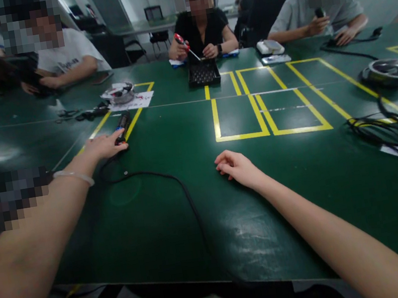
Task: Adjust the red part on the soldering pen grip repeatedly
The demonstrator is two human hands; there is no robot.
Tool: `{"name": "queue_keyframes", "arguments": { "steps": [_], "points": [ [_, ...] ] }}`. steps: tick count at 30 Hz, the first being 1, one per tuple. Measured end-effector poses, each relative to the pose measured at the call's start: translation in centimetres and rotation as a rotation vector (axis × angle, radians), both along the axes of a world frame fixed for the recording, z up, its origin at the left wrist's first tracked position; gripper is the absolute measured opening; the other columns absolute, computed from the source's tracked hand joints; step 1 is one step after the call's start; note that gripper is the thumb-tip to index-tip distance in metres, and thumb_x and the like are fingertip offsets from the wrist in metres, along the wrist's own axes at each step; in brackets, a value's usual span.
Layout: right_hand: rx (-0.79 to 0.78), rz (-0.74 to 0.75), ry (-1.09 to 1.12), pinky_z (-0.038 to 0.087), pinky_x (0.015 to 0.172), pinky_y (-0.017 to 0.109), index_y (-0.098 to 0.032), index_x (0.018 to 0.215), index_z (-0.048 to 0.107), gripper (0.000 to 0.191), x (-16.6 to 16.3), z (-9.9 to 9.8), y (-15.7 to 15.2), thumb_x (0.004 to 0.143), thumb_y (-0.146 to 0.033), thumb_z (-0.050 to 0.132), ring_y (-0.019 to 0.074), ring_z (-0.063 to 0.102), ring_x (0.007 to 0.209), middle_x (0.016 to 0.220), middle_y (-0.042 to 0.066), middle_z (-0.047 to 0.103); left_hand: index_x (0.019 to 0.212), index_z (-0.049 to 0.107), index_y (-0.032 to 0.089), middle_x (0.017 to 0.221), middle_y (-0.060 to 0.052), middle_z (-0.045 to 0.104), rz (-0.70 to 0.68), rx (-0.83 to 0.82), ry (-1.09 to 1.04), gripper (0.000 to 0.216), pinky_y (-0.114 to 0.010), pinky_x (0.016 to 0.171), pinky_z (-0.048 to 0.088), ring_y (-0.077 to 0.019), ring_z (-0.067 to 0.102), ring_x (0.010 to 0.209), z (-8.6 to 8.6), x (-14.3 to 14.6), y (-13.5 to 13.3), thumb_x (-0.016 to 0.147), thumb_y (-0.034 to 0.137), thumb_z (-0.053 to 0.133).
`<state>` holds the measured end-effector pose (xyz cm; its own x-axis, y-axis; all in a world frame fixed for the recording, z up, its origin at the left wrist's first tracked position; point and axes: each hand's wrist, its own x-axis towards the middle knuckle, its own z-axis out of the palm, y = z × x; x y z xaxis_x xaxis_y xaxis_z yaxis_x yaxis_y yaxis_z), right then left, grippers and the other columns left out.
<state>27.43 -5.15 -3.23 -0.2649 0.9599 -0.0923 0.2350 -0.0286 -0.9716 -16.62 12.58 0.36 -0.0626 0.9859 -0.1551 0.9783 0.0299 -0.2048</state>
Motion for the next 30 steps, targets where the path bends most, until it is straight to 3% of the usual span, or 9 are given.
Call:
{"name": "queue_keyframes", "arguments": {
  "steps": [5,12,17,22,26,30],
  "points": [
    [-0.007,-0.032,0.054,0.046,0.046,0.021,-0.016,0.094,0.058,0.020,0.0,0.0,0.0,0.080,-0.030,0.059,0.0142,0.060,0.067,0.080,0.005,0.064,0.153,0.033,0.024,0.136,-0.021,0.051,0.048,0.039,-0.063,0.092,-0.061,0.098,0.022,-0.0471,0.038,0.124,-0.2,-2.9,1.1,0.075,0.069,0.050],
    [-0.006,-0.028,0.062,0.047,0.052,0.023,-0.016,0.092,0.060,0.021,0.2,0.2,-0.6,0.084,-0.035,0.059,0.0140,0.060,0.069,0.082,0.005,0.065,0.153,0.031,0.020,0.136,-0.025,0.050,0.054,0.026,-0.067,0.105,-0.059,0.098,0.024,-0.0498,0.037,0.126,-0.2,-2.6,1.1,0.069,0.078,0.051],
    [0.002,-0.032,0.049,0.047,0.053,0.024,-0.016,0.091,0.061,0.022,0.1,-0.1,-0.6,0.084,-0.037,0.059,0.0140,0.060,0.068,0.081,0.005,0.066,0.154,0.030,0.021,0.133,-0.023,0.054,0.033,0.060,-0.062,0.086,-0.057,0.096,0.030,-0.0441,0.049,0.115,-0.6,-1.8,0.7,0.082,0.067,0.042],
    [0.016,-0.031,0.044,0.047,0.051,0.023,-0.016,0.092,0.061,0.022,0.0,0.0,-0.5,0.085,-0.037,0.058,0.0142,0.060,0.069,0.081,0.006,0.066,0.151,0.037,0.024,0.125,-0.022,0.058,-0.022,0.131,-0.021,0.066,-0.051,0.090,0.035,-0.0412,0.055,0.109,-0.9,1.3,-1.5,0.093,0.054,0.026],
    [0.044,-0.056,0.042,0.047,0.049,0.024,-0.016,0.095,0.060,0.024,-0.1,0.1,-0.5,0.086,-0.039,0.057,0.0151,0.059,0.067,0.080,0.005,0.065,0.147,0.044,0.027,0.119,-0.020,0.060,-0.100,0.175,0.032,0.062,-0.047,0.088,0.037,-0.0386,0.055,0.107,-0.7,5.5,-5.0,0.094,0.052,0.026],
    [0.224,-0.126,-0.103,0.045,0.054,0.026,-0.017,0.097,0.062,0.019,-0.4,0.8,-1.1,0.090,-0.033,0.053,0.0148,0.056,0.066,0.079,0.004,0.063,0.145,0.047,0.028,0.111,-0.017,0.060,-0.214,0.191,0.035,0.059,-0.042,0.086,0.038,-0.0345,0.055,0.104,-0.4,10.4,-9.4,0.094,0.052,0.029]
  ]
}}
